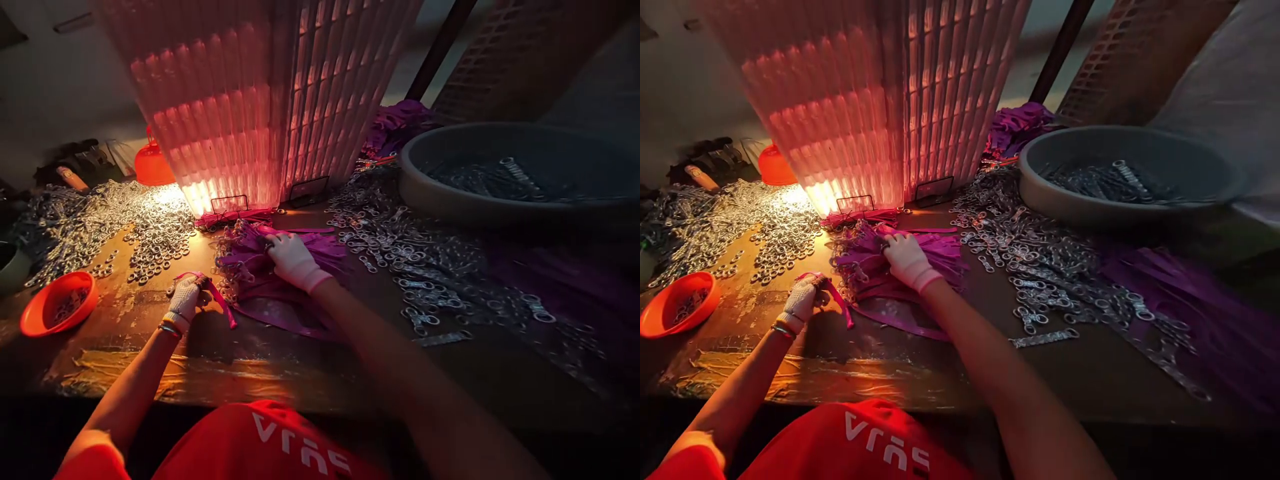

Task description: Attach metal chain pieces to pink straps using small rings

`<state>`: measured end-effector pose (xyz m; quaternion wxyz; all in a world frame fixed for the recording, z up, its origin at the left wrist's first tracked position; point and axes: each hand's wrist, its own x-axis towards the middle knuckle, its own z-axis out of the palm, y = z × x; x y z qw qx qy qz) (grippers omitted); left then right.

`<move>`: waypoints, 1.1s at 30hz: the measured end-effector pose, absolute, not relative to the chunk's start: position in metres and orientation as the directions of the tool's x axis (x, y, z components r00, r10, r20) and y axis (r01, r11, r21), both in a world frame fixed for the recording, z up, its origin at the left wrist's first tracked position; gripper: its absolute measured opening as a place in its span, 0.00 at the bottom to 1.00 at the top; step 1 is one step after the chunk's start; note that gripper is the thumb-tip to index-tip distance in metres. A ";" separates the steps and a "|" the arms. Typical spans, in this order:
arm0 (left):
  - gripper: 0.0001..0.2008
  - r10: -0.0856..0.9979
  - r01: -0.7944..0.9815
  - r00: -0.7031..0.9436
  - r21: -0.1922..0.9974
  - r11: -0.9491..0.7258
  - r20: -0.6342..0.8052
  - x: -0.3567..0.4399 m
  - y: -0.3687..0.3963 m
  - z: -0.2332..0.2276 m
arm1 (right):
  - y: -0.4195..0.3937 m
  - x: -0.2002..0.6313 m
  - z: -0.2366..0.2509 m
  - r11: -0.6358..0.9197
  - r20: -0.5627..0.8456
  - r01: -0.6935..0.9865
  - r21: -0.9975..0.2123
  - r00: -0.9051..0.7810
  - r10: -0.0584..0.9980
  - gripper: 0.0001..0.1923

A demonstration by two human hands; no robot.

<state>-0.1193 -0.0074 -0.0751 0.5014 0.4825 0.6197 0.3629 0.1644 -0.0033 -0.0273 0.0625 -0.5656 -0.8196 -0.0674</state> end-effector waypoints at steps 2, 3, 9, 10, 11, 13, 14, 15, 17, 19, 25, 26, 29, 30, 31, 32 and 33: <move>0.10 0.944 0.134 -0.044 0.934 0.331 -0.328 -0.121 -0.014 -0.074 | -0.012 0.161 -0.021 0.304 0.215 0.951 0.050 -0.307 0.927 0.20; 0.10 0.934 0.092 -0.049 0.929 0.358 -0.354 -0.125 -0.019 -0.072 | -0.024 0.157 -0.023 0.297 0.240 0.953 0.051 -0.301 0.923 0.20; 0.06 0.880 -0.112 -0.098 0.883 0.455 -0.466 -0.159 -0.059 -0.044 | -0.137 0.125 -0.081 0.619 0.085 0.784 -0.053 -0.614 0.785 0.14; 0.07 0.876 -0.133 -0.082 0.877 0.463 -0.475 -0.158 -0.065 -0.038 | -0.149 0.120 -0.091 0.620 0.058 0.782 -0.056 -0.618 0.784 0.13; 0.07 0.875 -0.150 -0.059 0.871 0.468 -0.480 -0.154 -0.070 -0.032 | -0.157 0.116 -0.100 0.613 0.031 0.788 -0.055 -0.612 0.790 0.12; 0.08 0.876 -0.188 0.009 0.859 0.476 -0.483 -0.133 -0.079 -0.023 | -0.162 0.109 -0.110 0.559 0.017 0.828 -0.039 -0.559 0.829 0.12; 0.09 0.887 -0.196 0.061 0.866 0.461 -0.458 -0.118 -0.082 -0.020 | -0.160 0.106 -0.112 0.526 0.016 0.850 -0.030 -0.526 0.850 0.13; 0.12 0.899 -0.190 0.120 0.879 0.438 -0.422 -0.100 -0.083 -0.019 | -0.157 0.103 -0.112 0.495 0.015 0.868 -0.023 -0.495 0.869 0.14; 0.17 0.929 -0.096 0.314 0.967 0.237 -0.197 -0.065 -0.082 -0.022 | -0.149 0.099 -0.110 0.443 0.019 0.896 -0.011 -0.443 0.896 0.15; 0.18 0.900 0.081 0.432 0.996 0.032 -0.064 -0.042 -0.078 -0.032 | -0.142 0.097 -0.107 0.417 0.025 0.909 -0.009 -0.417 0.909 0.15; 0.07 0.920 0.615 0.386 0.725 -0.309 0.065 -0.087 -0.086 -0.078 | -0.140 0.100 -0.100 0.401 0.002 0.914 -0.056 -0.402 0.916 0.15; 0.09 0.936 0.672 0.339 0.673 -0.311 0.094 -0.103 -0.088 -0.084 | -0.143 0.101 -0.098 0.414 -0.002 0.907 -0.078 -0.415 0.910 0.15; 0.15 0.956 0.806 0.244 0.514 -0.295 0.166 -0.142 -0.087 -0.097 | -0.157 0.113 -0.091 0.455 0.000 0.872 -0.183 -0.463 0.887 0.14; 0.17 0.955 0.831 0.244 0.470 -0.297 0.171 -0.151 -0.083 -0.100 | -0.163 0.120 -0.088 0.449 0.019 0.848 -0.282 -0.463 0.886 0.13; 0.19 0.952 0.849 0.258 0.431 -0.305 0.166 -0.156 -0.078 -0.103 | -0.169 0.129 -0.086 0.418 0.043 0.805 -0.421 -0.442 0.896 0.12; 0.21 0.948 0.861 0.278 0.397 -0.317 0.154 -0.160 -0.072 -0.104 | -0.175 0.139 -0.083 0.354 0.055 0.726 -0.590 -0.401 0.914 0.11; 0.23 0.944 0.870 0.299 0.366 -0.330 0.140 -0.162 -0.066 -0.105 | -0.182 0.150 -0.082 0.271 0.050 0.616 -0.740 -0.351 0.935 0.09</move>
